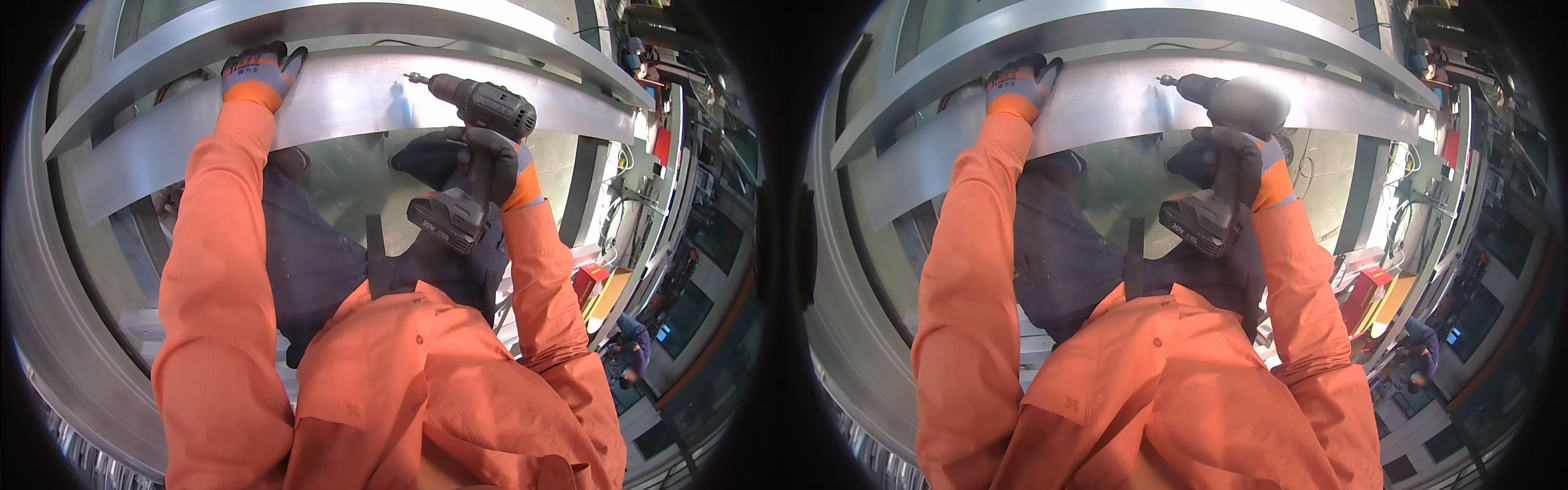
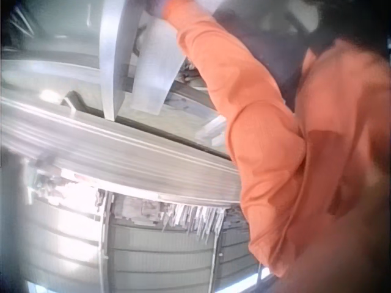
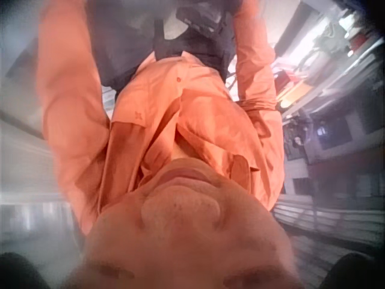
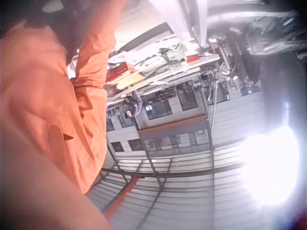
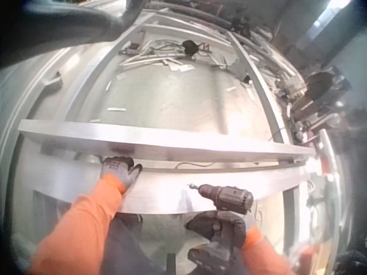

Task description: The person measures and marks curved metal bars using a square and tape measure, then drills holes at the marked points. The person repositions the bars and repeats the process on multiple sections of the frame.

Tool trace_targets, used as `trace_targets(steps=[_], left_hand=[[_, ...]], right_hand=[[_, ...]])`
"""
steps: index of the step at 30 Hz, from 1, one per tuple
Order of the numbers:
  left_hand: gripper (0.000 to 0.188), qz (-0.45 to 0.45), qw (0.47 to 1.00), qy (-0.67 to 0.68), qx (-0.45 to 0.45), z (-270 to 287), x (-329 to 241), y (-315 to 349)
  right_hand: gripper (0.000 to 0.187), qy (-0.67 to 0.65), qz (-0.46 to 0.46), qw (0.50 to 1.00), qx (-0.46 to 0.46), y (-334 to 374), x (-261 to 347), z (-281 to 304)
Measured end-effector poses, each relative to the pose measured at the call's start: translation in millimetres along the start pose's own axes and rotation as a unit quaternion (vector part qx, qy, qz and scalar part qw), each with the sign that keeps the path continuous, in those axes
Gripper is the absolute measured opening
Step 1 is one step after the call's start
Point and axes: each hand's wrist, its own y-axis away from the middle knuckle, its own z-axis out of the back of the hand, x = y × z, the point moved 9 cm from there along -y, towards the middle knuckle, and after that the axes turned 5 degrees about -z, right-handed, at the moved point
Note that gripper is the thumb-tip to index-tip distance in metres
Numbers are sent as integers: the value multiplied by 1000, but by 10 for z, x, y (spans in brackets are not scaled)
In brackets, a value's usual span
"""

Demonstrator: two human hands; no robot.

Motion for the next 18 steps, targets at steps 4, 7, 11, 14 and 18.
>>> trace_targets(steps=[4,7,11,14,18], left_hand=[[61,-5,1000,-8,-10,-4,-3,-13],[61,-4,999,-6,-35,-15,34,-5],[61,5,1000,-10,-20,-20,38,-5],[63,11,1000,-3,6,-9,19,2],[63,1,1000,-8,-21,-27,50,11]], right_hand=[[26,10,15,1000,4,-59,25,-6],[23,-26,-51,998,-21,-20,23,-94],[39,16,-100,995,-10,-101,-133,86],[40,26,-105,994,1,-119,-156,110],[40,24,-99,995,19,-158,-169,115]])
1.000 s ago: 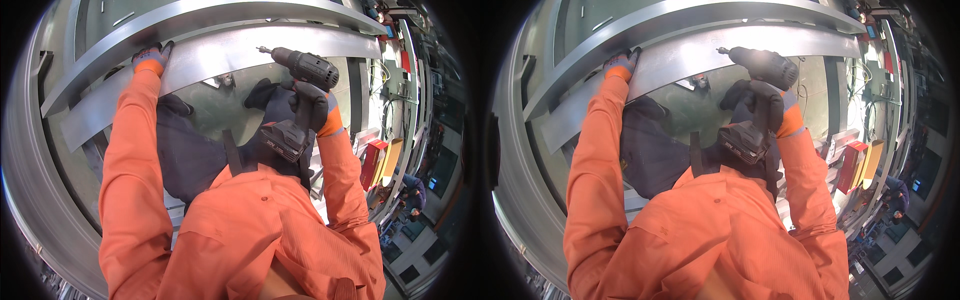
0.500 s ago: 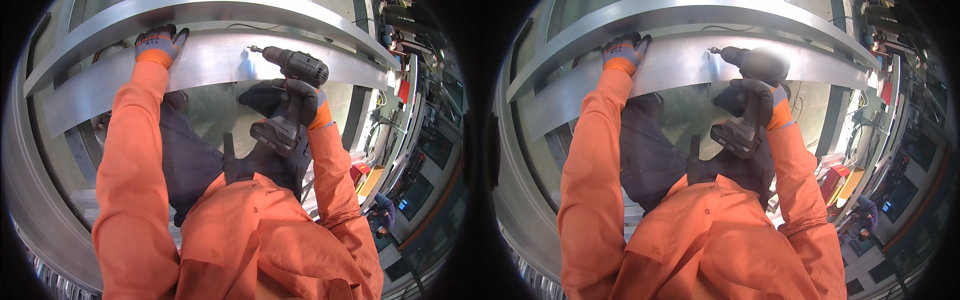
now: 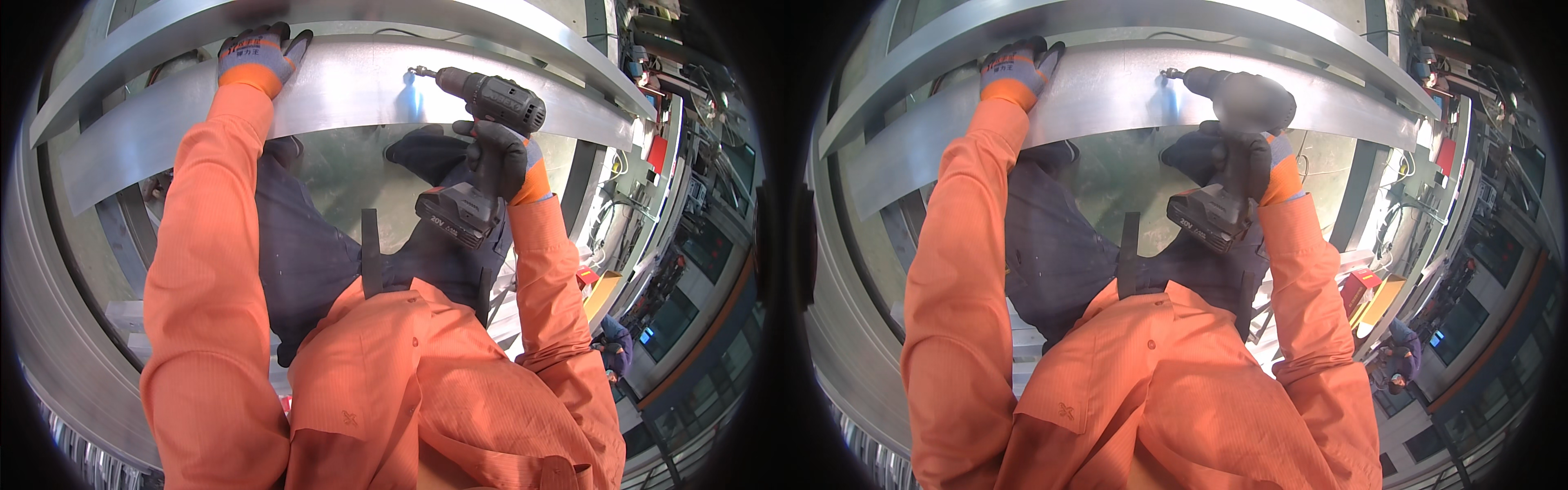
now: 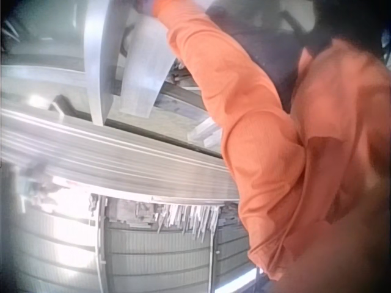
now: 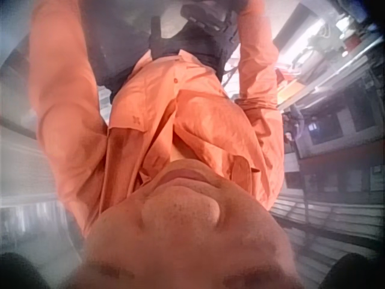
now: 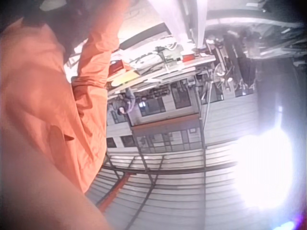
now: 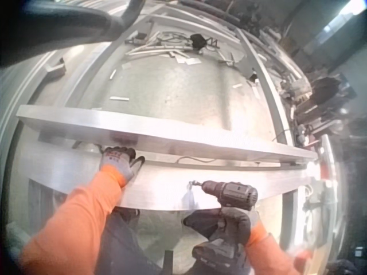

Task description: The person measures and marks curved metal bars using a square and tape measure, then drills holes at the marked points. The person repositions the bars and repeats the process on multiple sections of the frame.

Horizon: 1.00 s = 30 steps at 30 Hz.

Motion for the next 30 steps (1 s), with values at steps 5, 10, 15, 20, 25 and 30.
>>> trace_targets(steps=[5,10,15,20,25,30], left_hand=[[61,-9,1000,5,-22,-37,29,14],[64,18,999,-2,38,-35,29,26],[62,-8,1000,4,-10,-37,23,10],[64,-7,1000,12,-22,-42,43,21],[70,10,999,12,37,17,15,12],[71,3,1000,22,9,-31,-2,-7]], right_hand=[[40,-12,4,1000,-9,22,49,-27],[39,-38,-17,999,-7,4,20,-3],[40,40,23,999,-3,22,97,-18],[39,165,49,984,-47,37,405,-90],[33,483,110,864,-94,104,953,-216],[15,758,276,591,-2,229,1219,-928]])
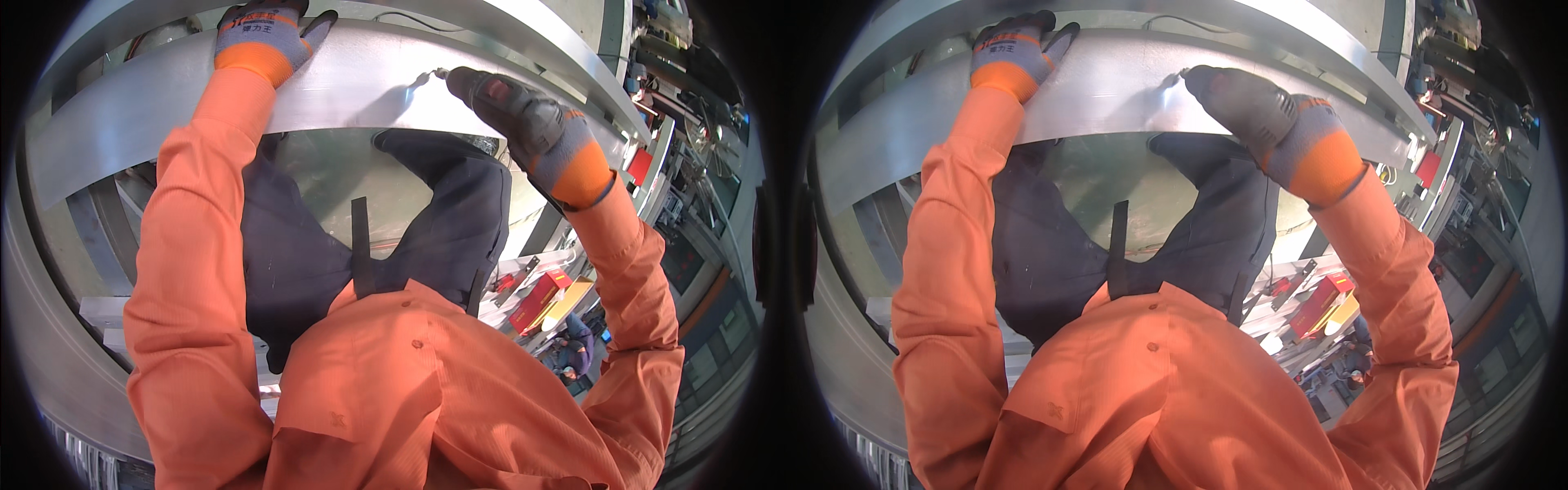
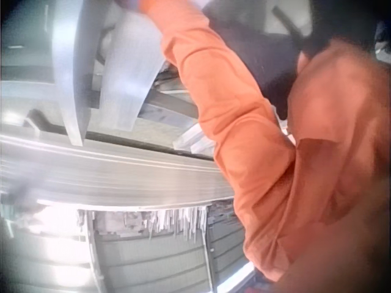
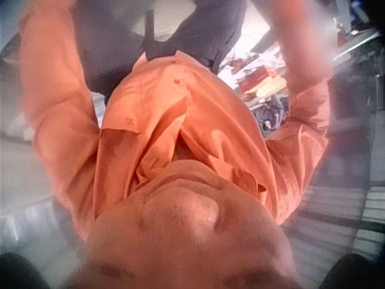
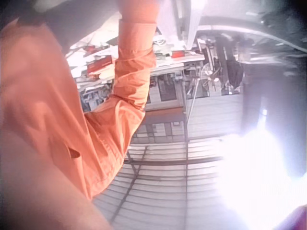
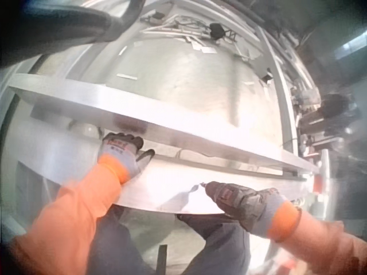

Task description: The person measures and marks curved metal bars using a square and tape measure, then drills holes at the marked points. The person repositions the bars and repeats the process on multiple sections of the frame.

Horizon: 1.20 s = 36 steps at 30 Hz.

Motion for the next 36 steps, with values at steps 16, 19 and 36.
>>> trace_targets(steps=[16,19,36], left_hand=[[62,-11,1000,-4,-16,43,-56,40],[61,-26,998,-16,-47,57,-76,38],[55,-30,998,19,-51,96,-73,35]], right_hand=[[31,68,23,991,111,181,-74,-262],[32,57,5,992,110,181,6,-277],[35,-21,-81,955,286,-262,116,8]])
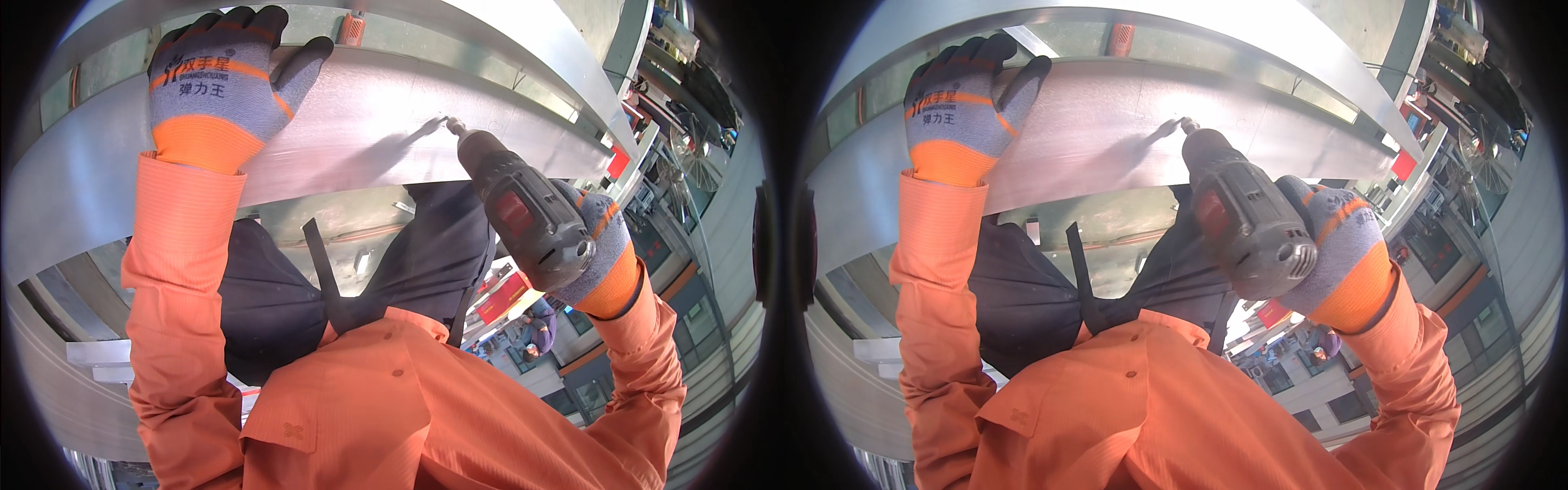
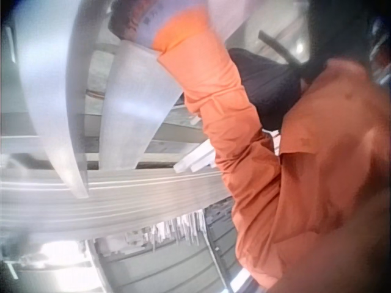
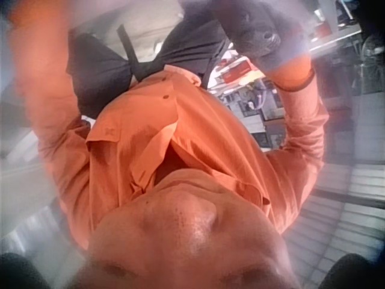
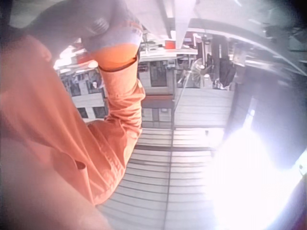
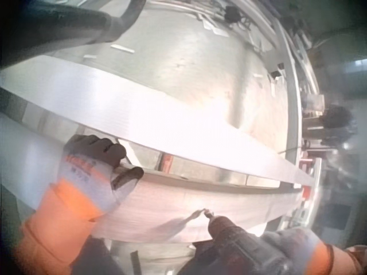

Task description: The person measures and marks curved metal bars using a square and tape measure, then drills holes at the marked points. The person repositions the bars and repeats the process on multiple sections of the frame.

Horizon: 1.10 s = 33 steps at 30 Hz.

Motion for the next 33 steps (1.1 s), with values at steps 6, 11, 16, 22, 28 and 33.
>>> trace_targets(steps=[6,11,16,22,28,33], left_hand=[[56,4,1000,22,3,13,-9,-9],[56,-1,1000,3,-24,-11,29,13],[55,13,1000,-8,-3,-12,-15,0],[54,-5,999,-15,-34,27,-34,18],[54,14,1000,-19,-6,19,-43,-5],[54,25,1000,0,6,8,1,9]], right_hand=[[39,105,92,987,-84,90,-56,-83],[36,26,56,991,-118,146,-474,-361],[33,68,151,973,-164,151,-447,-289],[35,-52,49,990,-122,114,-531,-425],[32,-4,52,992,-115,93,-429,-398],[31,-34,73,993,-89,107,-580,-332]])
